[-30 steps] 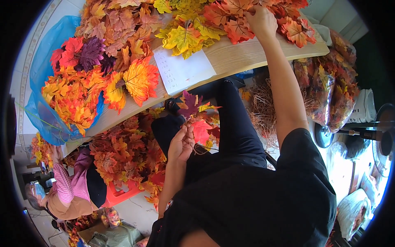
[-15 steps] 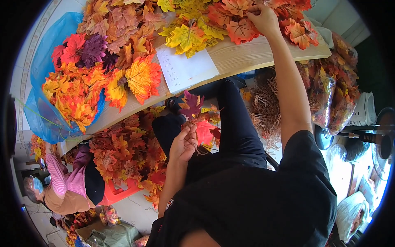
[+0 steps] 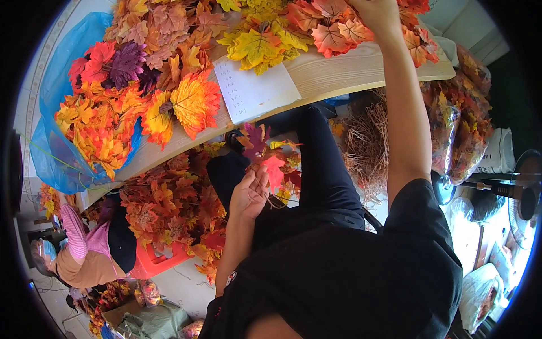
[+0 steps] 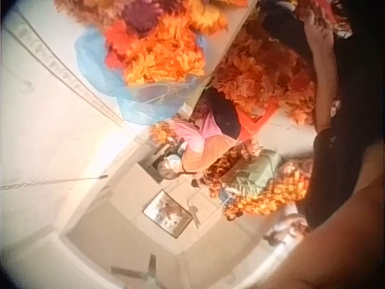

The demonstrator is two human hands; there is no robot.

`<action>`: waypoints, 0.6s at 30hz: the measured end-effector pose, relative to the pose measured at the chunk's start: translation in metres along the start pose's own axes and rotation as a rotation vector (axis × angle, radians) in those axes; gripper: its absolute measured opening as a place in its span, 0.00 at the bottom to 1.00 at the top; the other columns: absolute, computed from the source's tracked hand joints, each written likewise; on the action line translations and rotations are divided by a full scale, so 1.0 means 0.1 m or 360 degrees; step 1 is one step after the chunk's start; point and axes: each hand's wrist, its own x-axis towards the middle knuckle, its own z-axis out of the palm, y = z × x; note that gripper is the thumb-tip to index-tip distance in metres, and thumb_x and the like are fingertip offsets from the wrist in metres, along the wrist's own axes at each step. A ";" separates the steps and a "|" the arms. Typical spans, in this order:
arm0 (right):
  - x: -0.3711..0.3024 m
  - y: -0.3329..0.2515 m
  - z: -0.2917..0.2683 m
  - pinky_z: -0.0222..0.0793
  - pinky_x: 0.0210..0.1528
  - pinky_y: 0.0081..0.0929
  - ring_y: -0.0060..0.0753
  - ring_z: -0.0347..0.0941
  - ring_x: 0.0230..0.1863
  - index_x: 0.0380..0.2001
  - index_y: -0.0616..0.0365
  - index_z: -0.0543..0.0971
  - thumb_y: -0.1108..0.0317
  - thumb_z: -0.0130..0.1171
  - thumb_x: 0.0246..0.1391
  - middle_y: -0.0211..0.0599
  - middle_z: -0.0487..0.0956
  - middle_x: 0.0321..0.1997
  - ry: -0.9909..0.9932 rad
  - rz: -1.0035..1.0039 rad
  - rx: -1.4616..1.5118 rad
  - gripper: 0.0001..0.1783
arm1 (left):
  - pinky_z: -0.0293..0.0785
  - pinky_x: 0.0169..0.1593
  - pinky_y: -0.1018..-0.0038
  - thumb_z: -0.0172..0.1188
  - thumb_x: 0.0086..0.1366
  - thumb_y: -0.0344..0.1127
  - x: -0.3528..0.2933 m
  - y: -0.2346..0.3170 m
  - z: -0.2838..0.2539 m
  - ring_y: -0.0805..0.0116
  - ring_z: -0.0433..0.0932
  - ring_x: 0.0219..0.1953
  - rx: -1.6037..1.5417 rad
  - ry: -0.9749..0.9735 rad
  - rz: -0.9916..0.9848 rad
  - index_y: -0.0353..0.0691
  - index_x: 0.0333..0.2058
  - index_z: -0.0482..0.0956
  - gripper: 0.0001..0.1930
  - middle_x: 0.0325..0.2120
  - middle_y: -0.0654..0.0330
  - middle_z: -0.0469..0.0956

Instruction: Assembling artificial maple leaves into garlands by attaching them to stems and adding tags.

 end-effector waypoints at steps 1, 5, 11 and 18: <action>-0.12 -0.15 -0.08 0.60 0.22 0.20 0.19 0.64 0.19 0.25 0.65 0.77 0.73 0.61 0.46 0.28 0.73 0.18 -0.0109 -0.0091 -0.0040 0.06 | 0.70 0.32 0.78 0.52 0.62 0.33 0.00 0.00 0.04 0.65 0.76 0.42 0.0003 -0.0001 -0.0021 0.42 0.42 0.68 0.10 0.40 0.56 0.76; -1.02 -0.54 0.02 0.64 0.32 0.19 0.23 0.68 0.25 0.29 0.57 0.80 0.70 0.62 0.41 0.29 0.74 0.22 -0.0517 -0.0244 -0.0348 0.08 | 0.73 0.36 0.77 0.50 0.62 0.30 -0.07 0.15 -0.03 0.62 0.69 0.53 -0.0203 0.0076 0.0098 0.42 0.44 0.68 0.11 0.47 0.55 0.72; -2.38 -0.30 0.47 0.60 0.37 0.31 0.33 0.67 0.30 0.13 0.51 0.74 0.68 0.58 0.32 0.27 0.71 0.19 -0.1259 -0.0874 -0.0779 0.04 | 0.74 0.36 0.77 0.53 0.61 0.33 -0.03 0.16 0.18 0.69 0.72 0.48 -0.0110 -0.0053 0.0026 0.42 0.40 0.74 0.08 0.47 0.61 0.74; -2.58 -0.09 0.80 0.66 0.31 0.24 0.28 0.69 0.26 0.24 0.57 0.81 0.72 0.64 0.36 0.34 0.78 0.23 -0.1348 0.0258 0.0097 0.06 | 0.70 0.35 0.78 0.53 0.61 0.31 -0.07 0.12 0.21 0.73 0.73 0.41 -0.0195 -0.0102 -0.0079 0.44 0.41 0.73 0.08 0.45 0.63 0.74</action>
